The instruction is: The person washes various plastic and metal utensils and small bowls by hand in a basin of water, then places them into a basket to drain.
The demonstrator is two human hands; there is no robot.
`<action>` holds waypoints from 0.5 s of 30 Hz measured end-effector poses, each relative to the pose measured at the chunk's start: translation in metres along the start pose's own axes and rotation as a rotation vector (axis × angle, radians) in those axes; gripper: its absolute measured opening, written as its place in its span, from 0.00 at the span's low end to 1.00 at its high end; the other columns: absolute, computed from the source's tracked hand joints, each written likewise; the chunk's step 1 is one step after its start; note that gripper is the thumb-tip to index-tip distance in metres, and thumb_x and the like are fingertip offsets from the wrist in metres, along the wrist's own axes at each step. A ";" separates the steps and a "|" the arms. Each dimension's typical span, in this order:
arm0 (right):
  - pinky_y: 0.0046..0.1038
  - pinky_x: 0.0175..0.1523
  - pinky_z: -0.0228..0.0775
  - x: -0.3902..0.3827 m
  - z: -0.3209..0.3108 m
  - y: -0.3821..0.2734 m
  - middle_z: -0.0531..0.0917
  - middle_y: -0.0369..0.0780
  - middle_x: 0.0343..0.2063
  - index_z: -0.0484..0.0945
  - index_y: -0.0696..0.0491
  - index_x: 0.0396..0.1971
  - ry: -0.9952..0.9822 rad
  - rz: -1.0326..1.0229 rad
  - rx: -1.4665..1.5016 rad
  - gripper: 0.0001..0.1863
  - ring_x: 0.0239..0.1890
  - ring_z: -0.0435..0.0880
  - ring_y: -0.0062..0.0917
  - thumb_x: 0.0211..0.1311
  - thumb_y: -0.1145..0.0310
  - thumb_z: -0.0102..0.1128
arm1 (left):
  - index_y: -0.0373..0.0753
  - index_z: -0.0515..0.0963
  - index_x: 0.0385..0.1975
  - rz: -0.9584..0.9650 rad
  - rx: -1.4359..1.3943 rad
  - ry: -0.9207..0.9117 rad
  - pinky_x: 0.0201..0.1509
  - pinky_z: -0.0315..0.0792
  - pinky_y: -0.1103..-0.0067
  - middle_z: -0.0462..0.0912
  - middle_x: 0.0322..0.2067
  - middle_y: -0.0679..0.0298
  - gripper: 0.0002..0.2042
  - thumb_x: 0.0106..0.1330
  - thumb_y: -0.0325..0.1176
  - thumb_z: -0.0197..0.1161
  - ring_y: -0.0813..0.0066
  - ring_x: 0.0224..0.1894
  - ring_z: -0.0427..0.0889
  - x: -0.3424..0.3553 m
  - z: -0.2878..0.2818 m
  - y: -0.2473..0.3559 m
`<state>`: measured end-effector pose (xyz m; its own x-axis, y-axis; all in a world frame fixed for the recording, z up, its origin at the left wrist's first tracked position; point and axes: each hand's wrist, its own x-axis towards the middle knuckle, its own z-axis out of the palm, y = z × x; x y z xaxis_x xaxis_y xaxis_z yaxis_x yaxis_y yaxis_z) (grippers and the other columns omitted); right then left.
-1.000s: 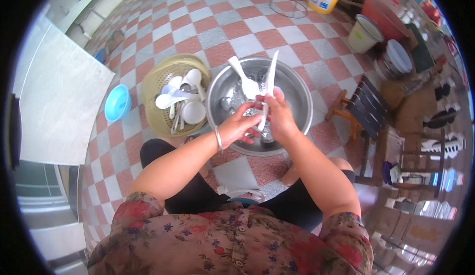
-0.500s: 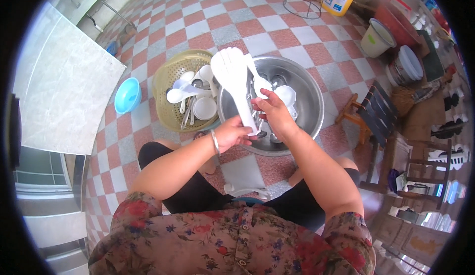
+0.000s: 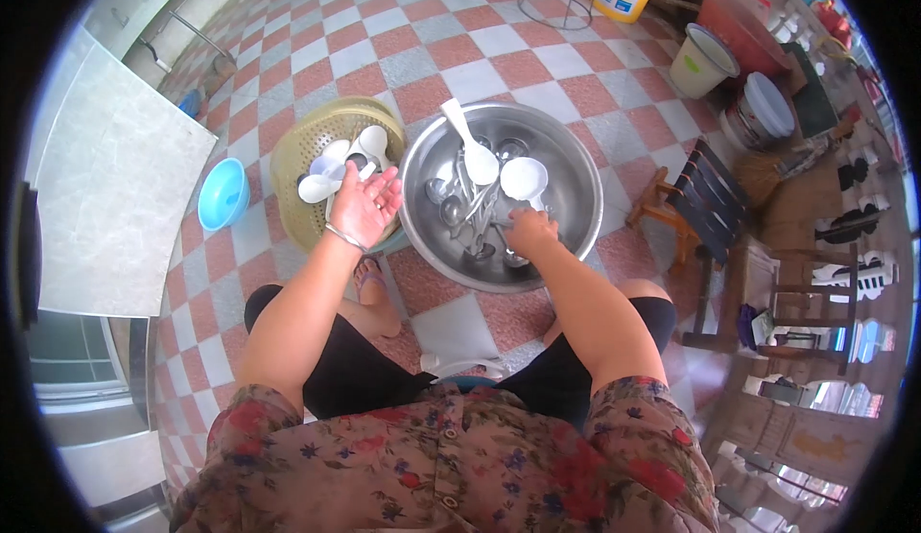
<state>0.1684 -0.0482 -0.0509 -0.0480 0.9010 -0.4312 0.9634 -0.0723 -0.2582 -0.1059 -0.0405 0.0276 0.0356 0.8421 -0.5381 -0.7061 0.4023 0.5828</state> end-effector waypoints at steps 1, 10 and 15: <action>0.43 0.58 0.55 -0.002 0.001 0.002 0.73 0.38 0.51 0.71 0.45 0.50 -0.027 -0.019 -0.070 0.22 0.56 0.67 0.35 0.51 0.59 0.53 | 0.35 0.55 0.51 -0.007 -0.001 -0.001 0.44 0.71 0.71 0.73 0.44 0.57 0.29 0.64 0.56 0.45 0.67 0.40 0.74 -0.003 0.004 -0.001; 0.42 0.57 0.56 -0.003 0.002 0.005 0.71 0.42 0.53 0.72 0.51 0.47 -0.202 0.033 -0.160 0.20 0.58 0.65 0.36 0.53 0.61 0.52 | 0.43 0.60 0.51 0.024 0.086 -0.137 0.36 0.69 0.77 0.74 0.43 0.59 0.22 0.64 0.52 0.48 0.72 0.37 0.74 -0.016 0.031 -0.008; 0.41 0.53 0.63 0.004 0.006 0.005 0.76 0.43 0.48 0.76 0.52 0.41 -0.268 0.007 -0.191 0.15 0.53 0.72 0.37 0.52 0.67 0.49 | 0.46 0.68 0.45 -0.009 0.141 -0.156 0.38 0.68 0.78 0.76 0.40 0.65 0.16 0.63 0.46 0.54 0.74 0.36 0.75 -0.015 0.044 -0.018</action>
<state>0.1712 -0.0477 -0.0590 -0.0841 0.7544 -0.6510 0.9948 0.0262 -0.0982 -0.0626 -0.0440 0.0518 0.1588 0.8792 -0.4493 -0.5994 0.4475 0.6637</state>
